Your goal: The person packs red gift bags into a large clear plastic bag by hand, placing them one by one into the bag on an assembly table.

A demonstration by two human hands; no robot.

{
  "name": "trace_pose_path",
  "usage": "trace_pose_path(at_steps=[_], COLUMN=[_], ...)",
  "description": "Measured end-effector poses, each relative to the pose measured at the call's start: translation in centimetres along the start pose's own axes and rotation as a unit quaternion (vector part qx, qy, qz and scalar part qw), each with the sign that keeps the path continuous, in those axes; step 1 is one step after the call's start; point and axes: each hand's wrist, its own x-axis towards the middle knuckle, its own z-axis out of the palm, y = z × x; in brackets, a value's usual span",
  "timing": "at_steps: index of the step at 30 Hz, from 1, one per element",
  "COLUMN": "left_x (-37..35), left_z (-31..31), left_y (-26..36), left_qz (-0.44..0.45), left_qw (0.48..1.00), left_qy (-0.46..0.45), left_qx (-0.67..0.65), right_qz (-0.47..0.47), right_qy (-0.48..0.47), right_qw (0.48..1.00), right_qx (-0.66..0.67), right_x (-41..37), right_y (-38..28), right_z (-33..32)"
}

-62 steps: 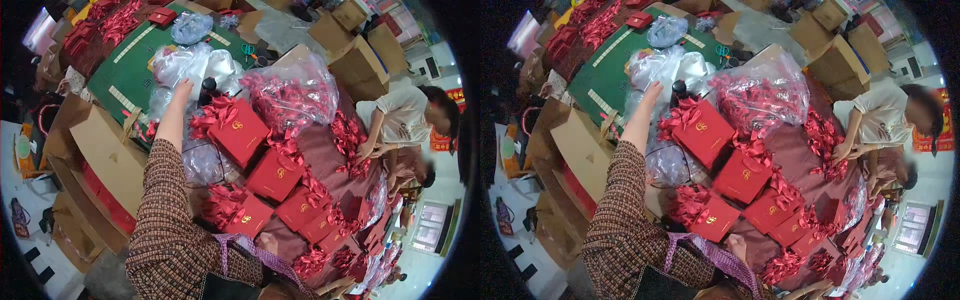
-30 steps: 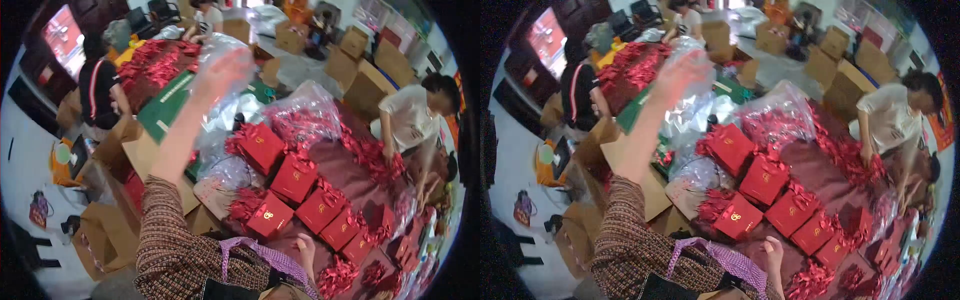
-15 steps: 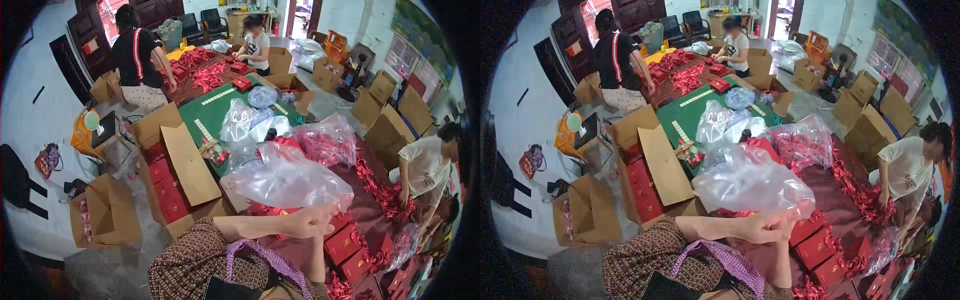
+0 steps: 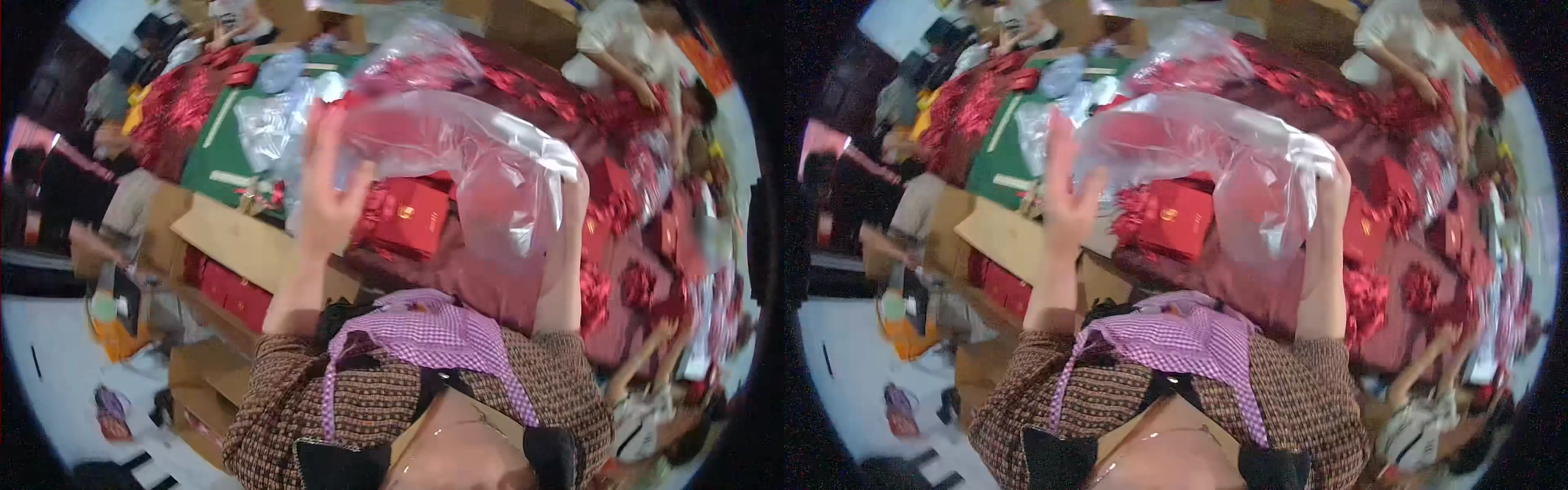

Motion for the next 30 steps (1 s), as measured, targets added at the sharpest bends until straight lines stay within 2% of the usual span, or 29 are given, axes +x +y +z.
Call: trace_pose_path(at_steps=[2, 3, 5, 9, 11, 13, 15, 16, 17, 18, 19, 20, 22, 23, 25, 26, 27, 28, 29, 30], left_x=[-0.3, -0.6, -0.9, -4.0, -6.7, -8.3, -9.3, -9.7, -10.0, -10.3, -10.6, -10.5, -9.9, -9.2, -6.4, -5.6, -3.8, -1.5, -0.6, 0.6], left_z=[-0.2, 0.2, 1.1, 5.9, 9.1, 11.5, 13.8, 14.8, 16.1, 17.3, 18.3, 19.1, 20.3, 20.6, 19.1, 19.7, 18.2, 17.8, 17.3, 16.8], left_y=[-1.3, -1.6, -2.8, -7.1, -7.8, -6.8, -7.2, -7.3, -7.5, -7.6, -7.8, -7.6, -6.7, -6.8, -5.2, -7.3, -6.6, -6.6, -8.4, -10.5], left_qz=[-0.002, -0.006, -0.032, -0.027, -0.076, -0.189, -0.206, -0.217, -0.226, -0.192, -0.189, -0.147, -0.052, -0.12, -0.275, -0.269, -0.272, -0.403, -0.436, -0.416], left_qw=[1.0, 0.999, 0.999, 0.982, 0.954, 0.907, 0.891, 0.881, 0.873, 0.883, 0.881, 0.889, 0.92, 0.894, 0.806, 0.775, 0.746, 0.706, 0.701, 0.676], left_qy=[0.018, 0.031, -0.002, -0.184, -0.289, -0.345, -0.366, -0.368, -0.368, -0.363, -0.368, -0.369, -0.337, -0.349, -0.365, -0.346, -0.316, -0.279, -0.225, -0.248], left_qx=[-0.009, -0.014, -0.003, 0.042, -0.026, -0.149, -0.175, -0.201, -0.226, -0.227, -0.23, -0.227, -0.192, -0.253, -0.376, -0.456, -0.52, -0.512, -0.517, -0.555], right_qz=[-0.014, -0.012, -0.045, -0.086, -0.101, -0.117, -0.135, -0.13, -0.074, -0.019, 0.071, 0.07, -0.015, -0.007, -0.028, -0.023, -0.032, -0.039, 0.086, 0.116], right_qy=[0.015, 0.037, 0.06, 0.075, 0.073, 0.07, 0.063, 0.071, 0.129, 0.184, 0.257, 0.263, 0.196, 0.202, 0.174, 0.215, 0.146, 0.074, 0.121, 0.123], right_qw=[0.995, 0.993, 0.983, 0.951, 0.934, 0.915, 0.892, 0.89, 0.925, 0.947, 0.963, 0.962, 0.975, 0.966, 0.98, 0.975, 0.985, 0.988, 0.98, 0.98], right_qx=[-0.1, -0.109, -0.17, -0.289, -0.336, -0.38, -0.427, -0.431, -0.35, -0.264, 0.031, 0.029, -0.107, -0.164, 0.088, -0.046, -0.09, -0.133, -0.131, -0.108], right_x=[-0.3, -1.7, -4.1, -8.9, -11.1, -13.0, -14.5, -15.0, -15.3, -15.0, -16.4, -16.9, -17.9, -17.8, -16.7, -17.5, -16.9, -15.3, -13.7, -13.8], right_y=[0.8, 0.1, -1.1, -2.7, -2.5, -2.5, -2.5, -2.3, -1.8, -3.1, -5.0, -4.8, -4.4, -5.6, -4.0, -7.5, -6.6, -5.0, -4.2, -3.9], right_z=[-3.4, -4.9, -6.9, -7.6, -7.1, -6.7, -6.4, -6.7, -7.2, -5.5, -3.2, -4.1, -6.3, -5.7, -9.1, -5.7, -8.6, -13.0, -16.6, -17.5])
